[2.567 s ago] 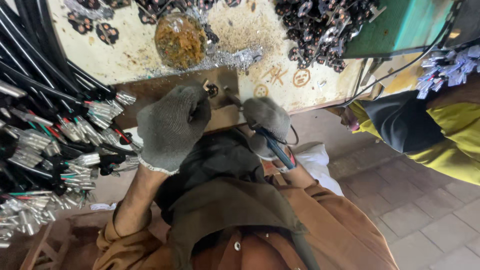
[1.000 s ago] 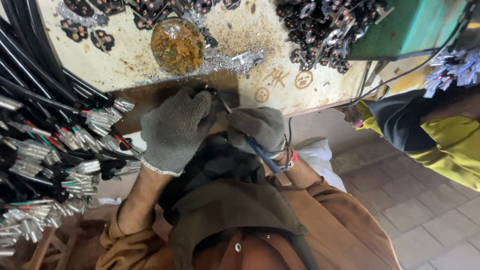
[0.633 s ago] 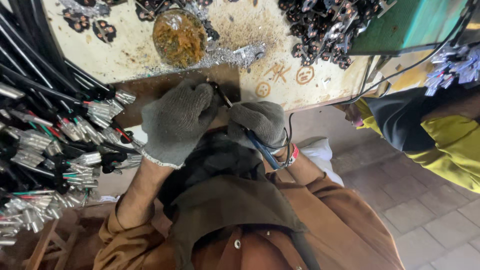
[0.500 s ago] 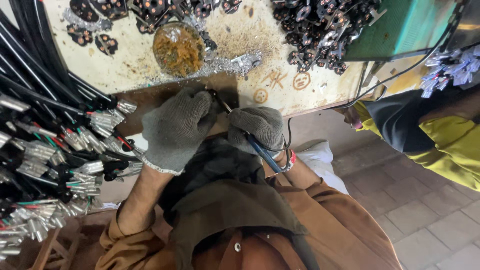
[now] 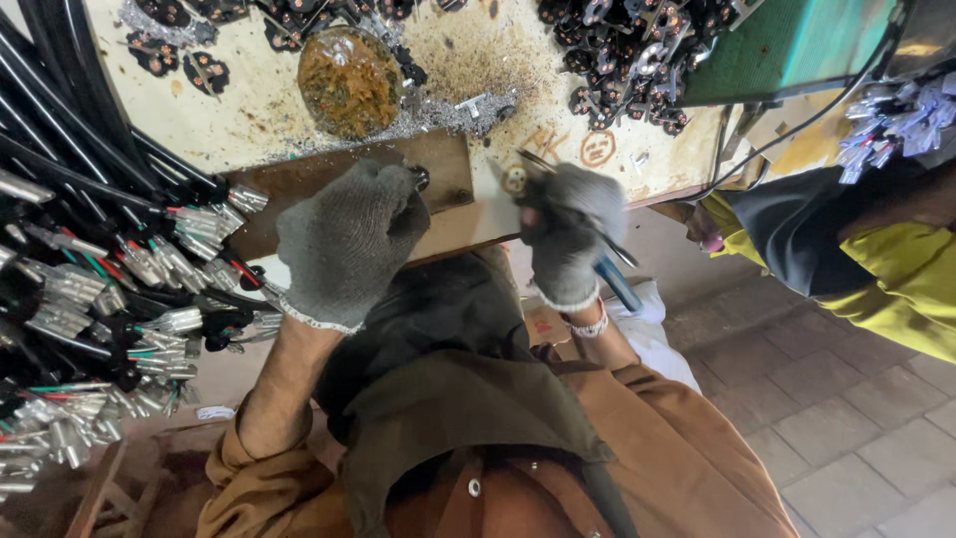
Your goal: The person solders electrical connectors at a workbench. They hold a wire and connector in one gloved hand, apply a soldering iron to the joint, dip the iron in a flux container, and place finished connectors with a pile of completed parts on the bench.
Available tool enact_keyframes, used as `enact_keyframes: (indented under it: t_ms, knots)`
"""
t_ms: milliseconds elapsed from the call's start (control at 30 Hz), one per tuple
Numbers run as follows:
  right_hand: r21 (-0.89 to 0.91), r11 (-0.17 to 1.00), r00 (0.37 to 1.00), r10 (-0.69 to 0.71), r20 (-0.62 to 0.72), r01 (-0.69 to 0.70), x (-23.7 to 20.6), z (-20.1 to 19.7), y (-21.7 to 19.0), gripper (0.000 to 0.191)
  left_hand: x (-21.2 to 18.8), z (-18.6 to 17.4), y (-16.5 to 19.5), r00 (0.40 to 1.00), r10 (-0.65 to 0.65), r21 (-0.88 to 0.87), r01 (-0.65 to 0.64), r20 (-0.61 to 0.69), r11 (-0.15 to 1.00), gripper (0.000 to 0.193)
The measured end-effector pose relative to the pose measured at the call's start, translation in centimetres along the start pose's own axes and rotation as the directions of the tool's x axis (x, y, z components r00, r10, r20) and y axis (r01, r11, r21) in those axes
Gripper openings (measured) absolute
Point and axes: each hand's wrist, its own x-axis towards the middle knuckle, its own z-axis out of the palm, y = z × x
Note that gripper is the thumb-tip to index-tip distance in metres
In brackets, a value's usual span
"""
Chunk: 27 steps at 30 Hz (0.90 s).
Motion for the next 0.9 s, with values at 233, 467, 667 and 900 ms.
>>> enact_keyframes:
  t_ms: [233, 467, 667, 900]
  knots:
    - [-0.153, 0.934, 0.902, -0.254, 0.35, 0.322, 2.1, 2.5, -6.6, 0.024, -1.4, -1.3, -0.1, 0.998, 0.009, -0.093, -0.015, -0.065, 0.996, 0.01]
    - [0.009, 0.925, 0.88, -0.364, 0.304, 0.38, 2.4, 3.4, -9.4, 0.016, -1.4, -0.6, -0.2, 0.997, 0.042, -0.115, -0.049, -0.068, 0.992, 0.012]
    - [-0.397, 0.799, 0.878, -0.32, 0.357, 0.453, 3.2, 4.5, -6.5, 0.007, -1.4, -0.2, -0.5, 0.999, -0.049, -0.119, 0.048, -0.01, 0.992, 0.014]
    - [-0.325, 0.797, 0.847, -0.395, 0.356, 0.509, 4.2, 8.4, -7.1, 0.036, -1.1, -0.8, 0.0, 0.993, -0.087, -0.104, 0.095, 0.075, 0.99, 0.019]
